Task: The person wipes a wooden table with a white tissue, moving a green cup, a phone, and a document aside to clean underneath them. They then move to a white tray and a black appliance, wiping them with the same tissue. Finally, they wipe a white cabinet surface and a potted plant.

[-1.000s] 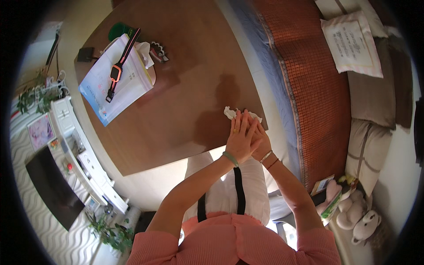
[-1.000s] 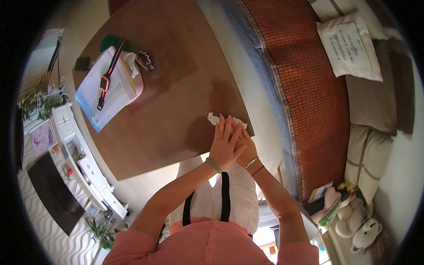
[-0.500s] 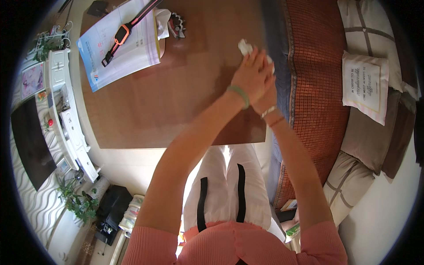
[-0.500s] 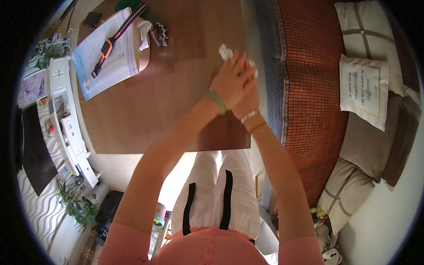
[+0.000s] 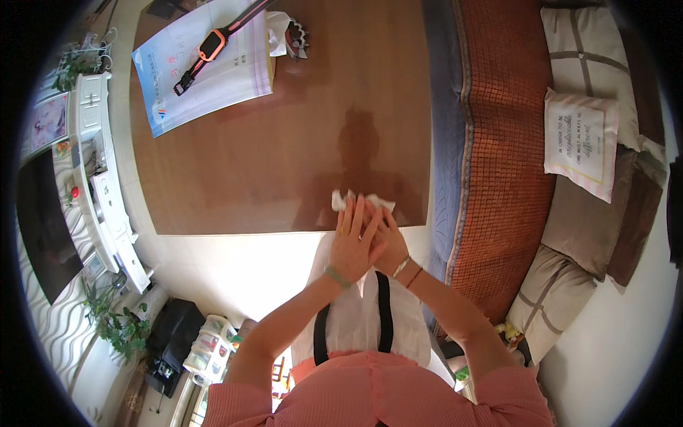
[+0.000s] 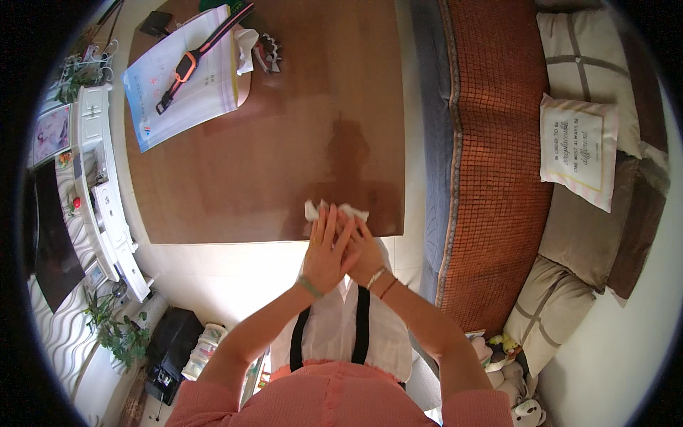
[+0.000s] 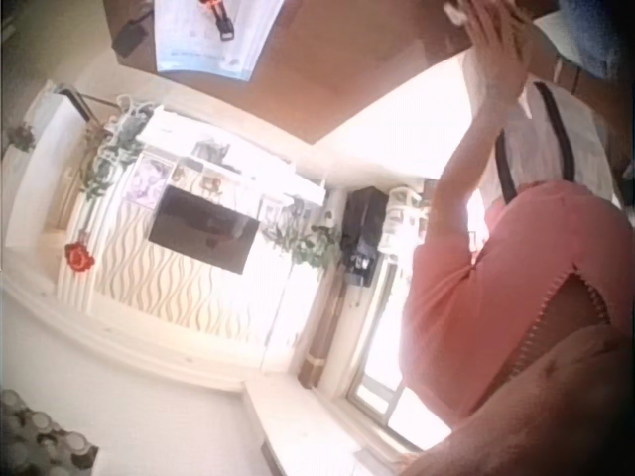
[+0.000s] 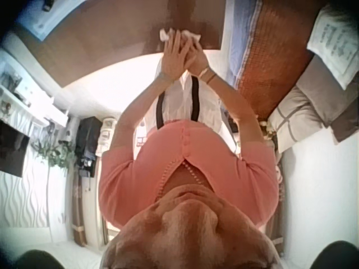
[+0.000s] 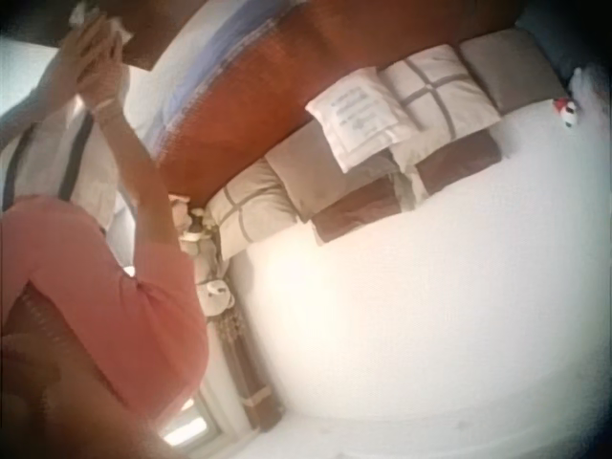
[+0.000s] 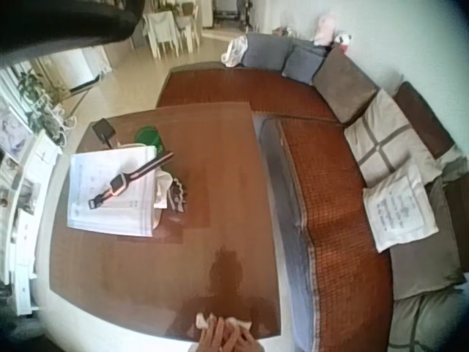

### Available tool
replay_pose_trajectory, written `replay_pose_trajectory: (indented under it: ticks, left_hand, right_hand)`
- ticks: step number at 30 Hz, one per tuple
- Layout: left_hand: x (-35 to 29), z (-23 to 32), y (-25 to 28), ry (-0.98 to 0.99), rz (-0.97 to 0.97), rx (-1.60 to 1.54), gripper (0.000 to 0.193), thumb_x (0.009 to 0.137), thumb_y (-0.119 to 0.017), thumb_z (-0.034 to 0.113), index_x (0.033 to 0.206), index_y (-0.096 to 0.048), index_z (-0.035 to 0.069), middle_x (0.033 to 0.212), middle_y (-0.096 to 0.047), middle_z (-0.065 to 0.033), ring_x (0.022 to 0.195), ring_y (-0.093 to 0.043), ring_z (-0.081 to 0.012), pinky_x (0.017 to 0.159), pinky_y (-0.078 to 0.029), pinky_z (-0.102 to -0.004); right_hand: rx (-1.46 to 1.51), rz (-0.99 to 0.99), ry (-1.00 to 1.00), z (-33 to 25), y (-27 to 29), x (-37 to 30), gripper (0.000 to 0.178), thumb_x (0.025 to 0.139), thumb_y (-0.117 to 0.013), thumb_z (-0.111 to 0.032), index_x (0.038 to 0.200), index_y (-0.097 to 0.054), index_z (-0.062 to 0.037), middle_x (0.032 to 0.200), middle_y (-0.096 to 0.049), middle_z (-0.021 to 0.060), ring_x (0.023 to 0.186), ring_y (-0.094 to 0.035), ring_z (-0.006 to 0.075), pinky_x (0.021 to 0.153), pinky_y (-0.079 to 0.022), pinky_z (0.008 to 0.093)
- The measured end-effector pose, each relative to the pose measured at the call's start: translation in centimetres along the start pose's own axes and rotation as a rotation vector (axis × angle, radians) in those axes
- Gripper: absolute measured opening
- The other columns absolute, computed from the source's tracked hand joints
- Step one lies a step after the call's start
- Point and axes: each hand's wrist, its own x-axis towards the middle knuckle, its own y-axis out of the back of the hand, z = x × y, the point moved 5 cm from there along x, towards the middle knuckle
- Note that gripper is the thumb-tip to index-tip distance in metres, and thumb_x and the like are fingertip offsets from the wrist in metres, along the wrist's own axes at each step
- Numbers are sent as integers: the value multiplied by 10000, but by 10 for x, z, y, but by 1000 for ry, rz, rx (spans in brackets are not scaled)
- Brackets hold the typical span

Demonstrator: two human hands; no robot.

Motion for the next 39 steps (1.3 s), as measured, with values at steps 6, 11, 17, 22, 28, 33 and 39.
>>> replay_pose_trajectory:
  ticks: [6,11,17,22,28,33,39]
  left_hand:
    - [-1,6,-3,74,-62,-20,806,929,-667,391,1587,-315,87,1647,-154,-285,1522,-128,-501,1212,-195,-601]
    - [59,0,5,82,21,-22,839,903,-696,347,1596,-296,95,1656,-112,-288,1522,-98,-515,1211,-188,-606]
    - [245,-44,59,71,265,82,624,993,-541,373,1536,-401,99,1636,-205,-273,1499,-158,-526,1208,-195,-608]
    - [375,-83,101,118,408,335,482,1027,-478,353,1468,-503,160,1594,-305,-274,1470,-243,-522,1187,-249,-601]
    - [460,-115,141,161,516,438,439,1043,-446,337,1427,-551,153,1557,-376,-283,1435,-324,-516,1190,-282,-565]
    - [480,-117,152,263,694,315,454,1049,-440,358,1437,-561,156,1570,-361,-276,1447,-317,-501,1203,-268,-545]
    - [513,-143,178,312,746,323,461,1052,-432,371,1455,-548,180,1571,-361,-272,1449,-299,-513,1214,-257,-531]
  right_hand:
    - [-29,-109,136,16,20,2,601,970,-520,-289,1537,-426,-114,1640,-327,92,1546,-219,240,1261,-174,418]
    - [-124,-66,170,60,42,49,609,960,-522,-277,1529,-428,-83,1633,-338,98,1538,-241,236,1251,-196,416]
    - [8,216,206,147,130,207,567,978,-502,-249,1510,-443,-63,1607,-385,112,1516,-288,269,1245,-203,427]
    - [-126,296,383,214,175,333,526,1009,-477,-246,1506,-443,-76,1586,-422,64,1512,-295,247,1241,-215,415]
    - [-114,301,457,250,211,424,531,1024,-468,-268,1533,-415,-125,1585,-429,40,1512,-294,201,1246,-206,384]
    - [-243,252,516,257,221,451,530,1028,-451,-271,1540,-405,-141,1601,-406,34,1514,-288,191,1246,-204,385]
    - [-241,293,595,265,231,505,541,1017,-443,-247,1539,-401,-112,1604,-400,56,1510,-296,179,1241,-204,377]
